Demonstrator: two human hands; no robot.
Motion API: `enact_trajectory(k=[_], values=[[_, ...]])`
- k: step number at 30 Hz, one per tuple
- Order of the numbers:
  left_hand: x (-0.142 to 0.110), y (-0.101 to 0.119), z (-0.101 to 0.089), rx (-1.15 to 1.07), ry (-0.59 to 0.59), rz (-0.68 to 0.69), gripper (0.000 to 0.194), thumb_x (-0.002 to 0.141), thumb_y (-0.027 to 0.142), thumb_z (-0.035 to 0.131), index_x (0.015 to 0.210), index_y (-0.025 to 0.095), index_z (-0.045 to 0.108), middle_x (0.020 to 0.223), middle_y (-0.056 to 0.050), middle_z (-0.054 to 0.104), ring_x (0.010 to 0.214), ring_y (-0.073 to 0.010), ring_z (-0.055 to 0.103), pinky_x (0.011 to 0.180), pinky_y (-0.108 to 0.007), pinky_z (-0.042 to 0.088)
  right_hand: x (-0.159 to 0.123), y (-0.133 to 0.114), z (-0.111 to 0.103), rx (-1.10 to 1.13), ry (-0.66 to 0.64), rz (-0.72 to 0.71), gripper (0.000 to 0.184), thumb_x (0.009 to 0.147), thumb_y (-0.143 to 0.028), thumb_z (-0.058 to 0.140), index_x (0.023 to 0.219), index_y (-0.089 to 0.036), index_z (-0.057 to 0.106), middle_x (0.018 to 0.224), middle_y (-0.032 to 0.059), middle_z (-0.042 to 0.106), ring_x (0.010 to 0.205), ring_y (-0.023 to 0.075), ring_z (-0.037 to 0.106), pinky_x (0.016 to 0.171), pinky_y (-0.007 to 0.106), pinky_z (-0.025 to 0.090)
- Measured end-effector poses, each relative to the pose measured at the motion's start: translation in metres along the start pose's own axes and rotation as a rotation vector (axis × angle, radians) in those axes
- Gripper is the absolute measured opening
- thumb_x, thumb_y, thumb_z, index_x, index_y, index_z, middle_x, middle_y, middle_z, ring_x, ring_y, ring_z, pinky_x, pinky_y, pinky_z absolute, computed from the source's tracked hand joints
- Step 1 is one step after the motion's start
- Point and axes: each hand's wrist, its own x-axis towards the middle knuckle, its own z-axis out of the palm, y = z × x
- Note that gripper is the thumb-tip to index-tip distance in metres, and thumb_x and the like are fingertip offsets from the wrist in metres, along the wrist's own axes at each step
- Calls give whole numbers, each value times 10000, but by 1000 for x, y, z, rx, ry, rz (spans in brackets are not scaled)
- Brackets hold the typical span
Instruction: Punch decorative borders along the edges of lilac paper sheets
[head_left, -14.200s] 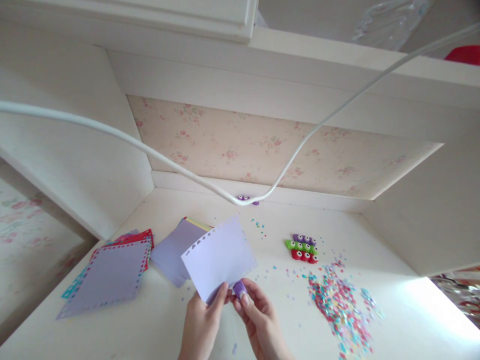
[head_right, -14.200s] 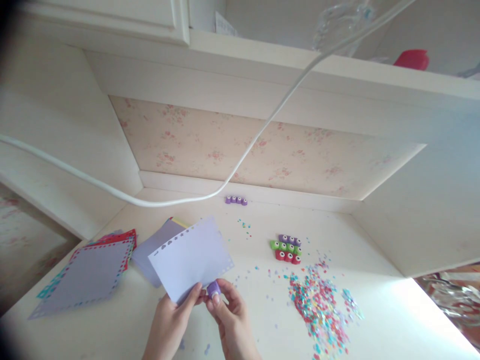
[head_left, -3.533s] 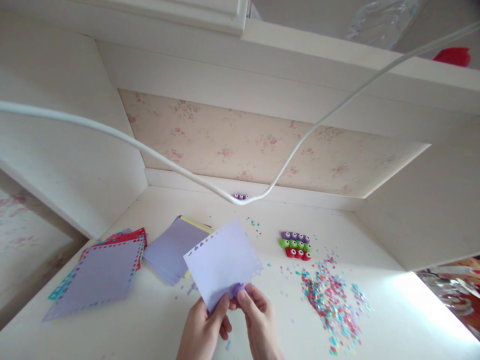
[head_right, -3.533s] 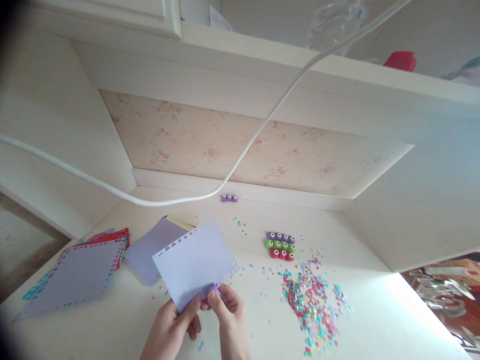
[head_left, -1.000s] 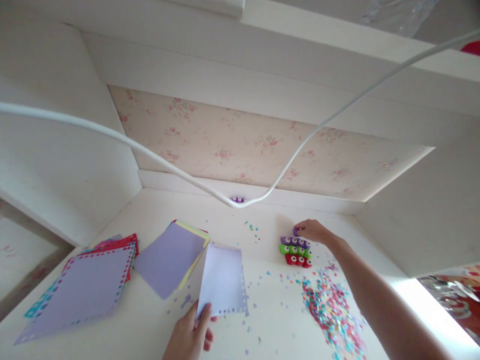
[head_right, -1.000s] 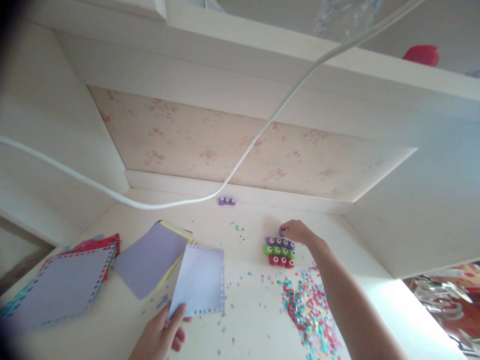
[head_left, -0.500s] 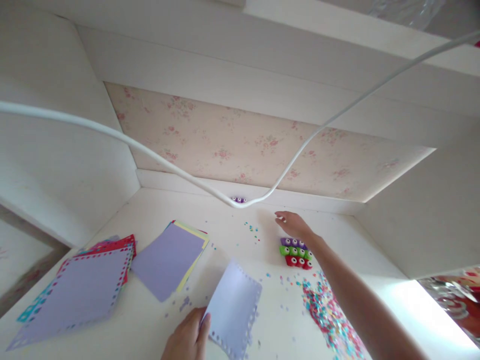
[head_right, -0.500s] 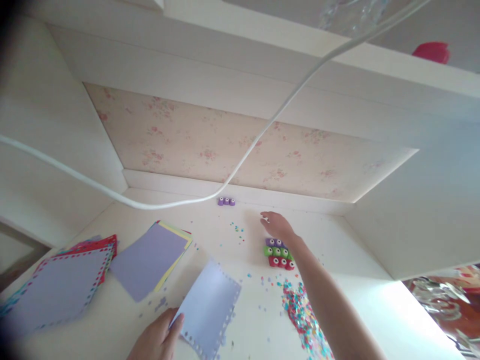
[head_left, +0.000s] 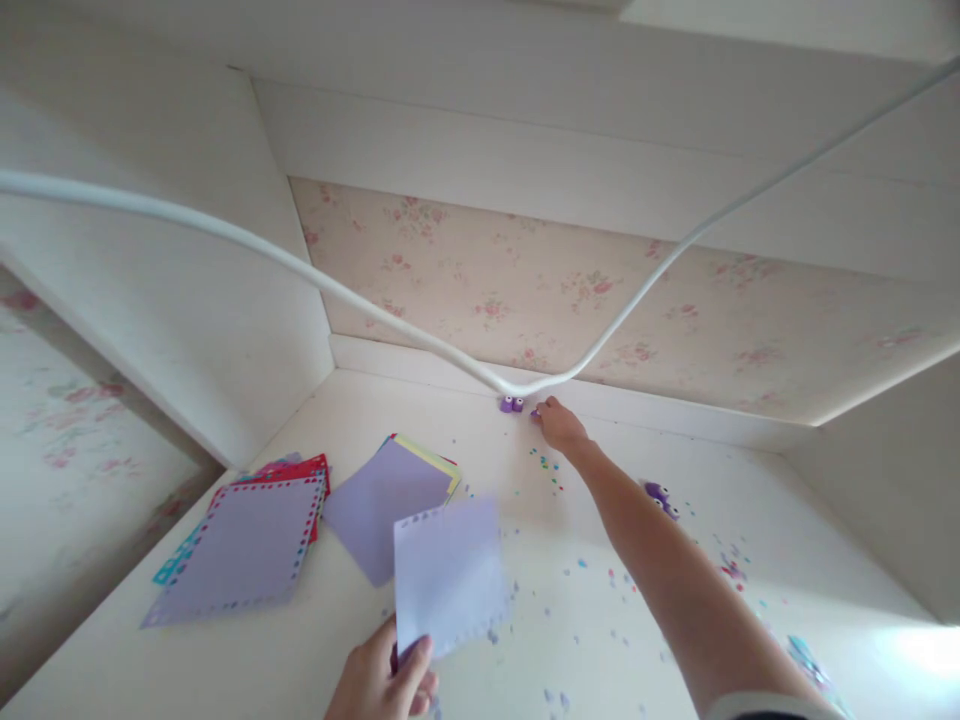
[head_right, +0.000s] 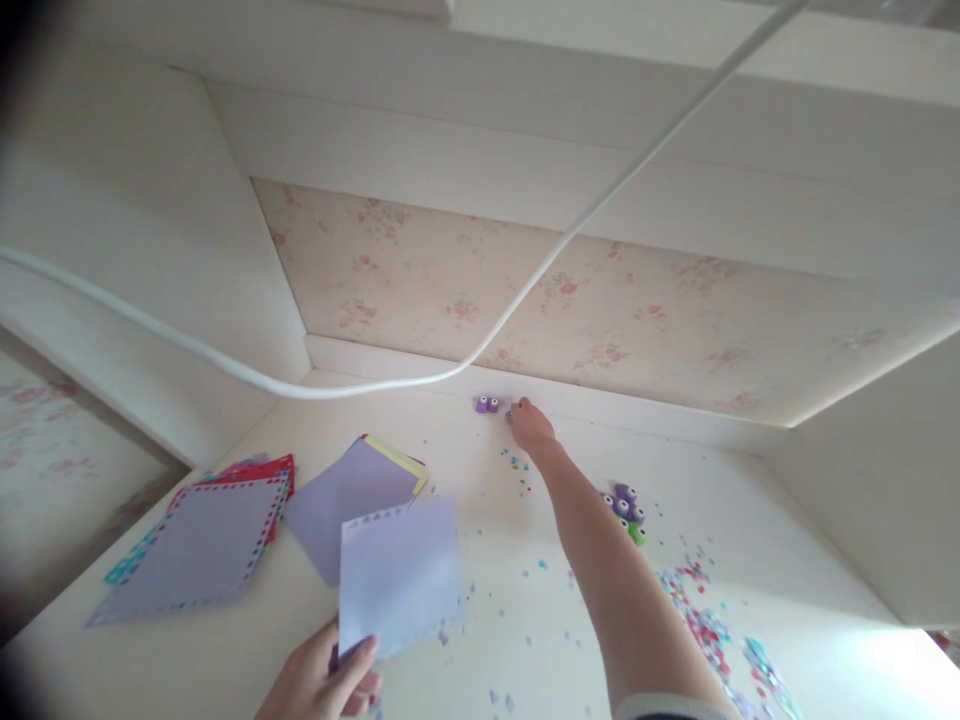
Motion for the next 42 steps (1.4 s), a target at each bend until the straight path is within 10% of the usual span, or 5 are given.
enact_trajectory(k=[6, 12, 16, 21, 42], values=[[16, 14, 2, -269, 104, 4, 556, 753, 665, 624, 885, 126, 670, 777, -125, 757, 774, -285, 738, 731, -344, 597, -93, -11, 4, 403, 105, 69, 394, 1004, -447, 392, 1289, -185, 463, 1187, 117, 652, 944, 204, 699, 846, 362, 542], [22, 28, 20, -461, 125, 13, 512, 772, 590, 687, 940, 106, 674, 858, -138, 770, 868, -289, 739, 804, -340, 593, -241, -51, 35, 1427, 29, 307, 549, 754, -422, 789, 1219, -183, 622, 1163, 96, 695, 1027, 215, 671, 984, 349, 488], [13, 48, 29, -520, 115, 12, 489, 762, 540, 724, 981, 104, 694, 901, -127, 775, 897, -280, 735, 824, -324, 588, -292, -70, 62, 1713, -11, 465, 573, 687, -313, 863, 1213, -215, 658, 1076, 63, 722, 876, 187, 705, 871, 324, 538], [-5, 71, 32, -453, 121, 48, 476, 735, 552, 734, 923, 114, 742, 861, -130, 779, 843, -289, 740, 722, -289, 592, -298, -72, 85, 1742, -8, 387, 447, 723, -325, 838, 1130, -199, 704, 1007, 87, 739, 852, 183, 685, 702, 276, 534], [-13, 73, 37, -368, 171, 134, 414, 779, 549, 686, 887, 152, 732, 877, -97, 785, 826, -291, 739, 722, -302, 594, -301, -79, 83, 1855, -40, 386, 422, 674, -322, 870, 1055, -215, 723, 1079, 82, 735, 1000, 250, 684, 949, 385, 489]])
